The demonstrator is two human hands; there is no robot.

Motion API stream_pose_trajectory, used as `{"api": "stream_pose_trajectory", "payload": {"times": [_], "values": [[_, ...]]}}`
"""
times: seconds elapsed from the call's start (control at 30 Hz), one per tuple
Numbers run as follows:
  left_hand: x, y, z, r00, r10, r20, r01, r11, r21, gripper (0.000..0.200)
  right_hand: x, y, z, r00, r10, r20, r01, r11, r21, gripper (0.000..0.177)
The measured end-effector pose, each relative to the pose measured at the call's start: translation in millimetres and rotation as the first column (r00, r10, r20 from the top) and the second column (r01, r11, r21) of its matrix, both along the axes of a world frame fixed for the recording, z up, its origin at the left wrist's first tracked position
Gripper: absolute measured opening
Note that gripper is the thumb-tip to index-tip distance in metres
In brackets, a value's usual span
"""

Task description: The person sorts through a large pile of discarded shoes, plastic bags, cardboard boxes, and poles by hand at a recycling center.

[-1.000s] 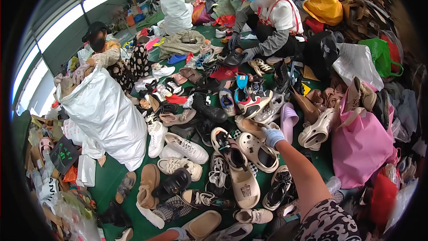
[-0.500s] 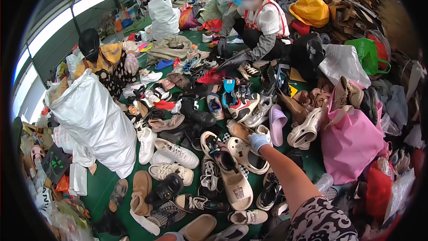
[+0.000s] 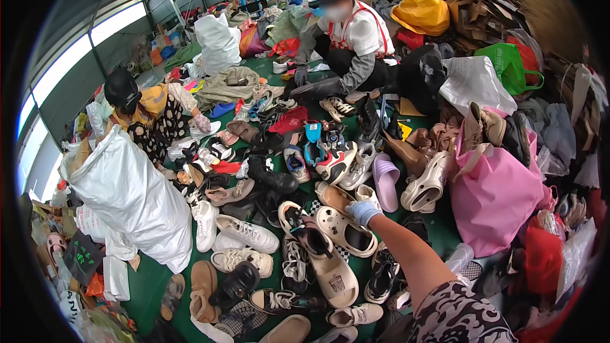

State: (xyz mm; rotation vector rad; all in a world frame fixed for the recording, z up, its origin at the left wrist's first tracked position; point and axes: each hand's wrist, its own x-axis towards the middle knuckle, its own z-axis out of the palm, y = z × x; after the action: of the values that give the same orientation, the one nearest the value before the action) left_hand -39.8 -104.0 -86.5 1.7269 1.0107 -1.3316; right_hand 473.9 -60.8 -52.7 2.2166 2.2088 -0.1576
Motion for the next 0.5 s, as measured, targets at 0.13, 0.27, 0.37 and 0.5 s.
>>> {"api": "stream_pose_trajectory", "payload": {"times": [0.13, 0.27, 0.37, 0.5], "values": [[3.5, 3.6, 2.7, 1.000, -0.002, -0.001, 0.002, 1.000, 0.007, 0.048, -9.8, -14.0, 6.4, 0.993, -0.003, 0.115, -0.008, 0.995, 0.096, 0.014], [3.4, 5.7, 4.1, 1.000, 0.006, 0.001, -0.006, 1.000, 0.011, 0.048, -6.1, -19.3, 12.4, 0.986, -0.167, 0.008, 0.165, 0.980, 0.116, 0.013], [4.0, 7.3, 4.5, 1.000, 0.008, 0.001, -0.008, 1.000, 0.010, 0.048, 2.0, -4.9, 1.4, 0.983, -0.184, -0.004, 0.182, 0.966, 0.184, 0.013], [4.1, 11.2, 3.6, 1.000, 0.007, 0.000, -0.007, 1.000, 0.005, 0.049, -7.5, 11.5, 8.3, 0.986, -0.129, -0.108, 0.149, 0.967, 0.205, 0.014]]}}
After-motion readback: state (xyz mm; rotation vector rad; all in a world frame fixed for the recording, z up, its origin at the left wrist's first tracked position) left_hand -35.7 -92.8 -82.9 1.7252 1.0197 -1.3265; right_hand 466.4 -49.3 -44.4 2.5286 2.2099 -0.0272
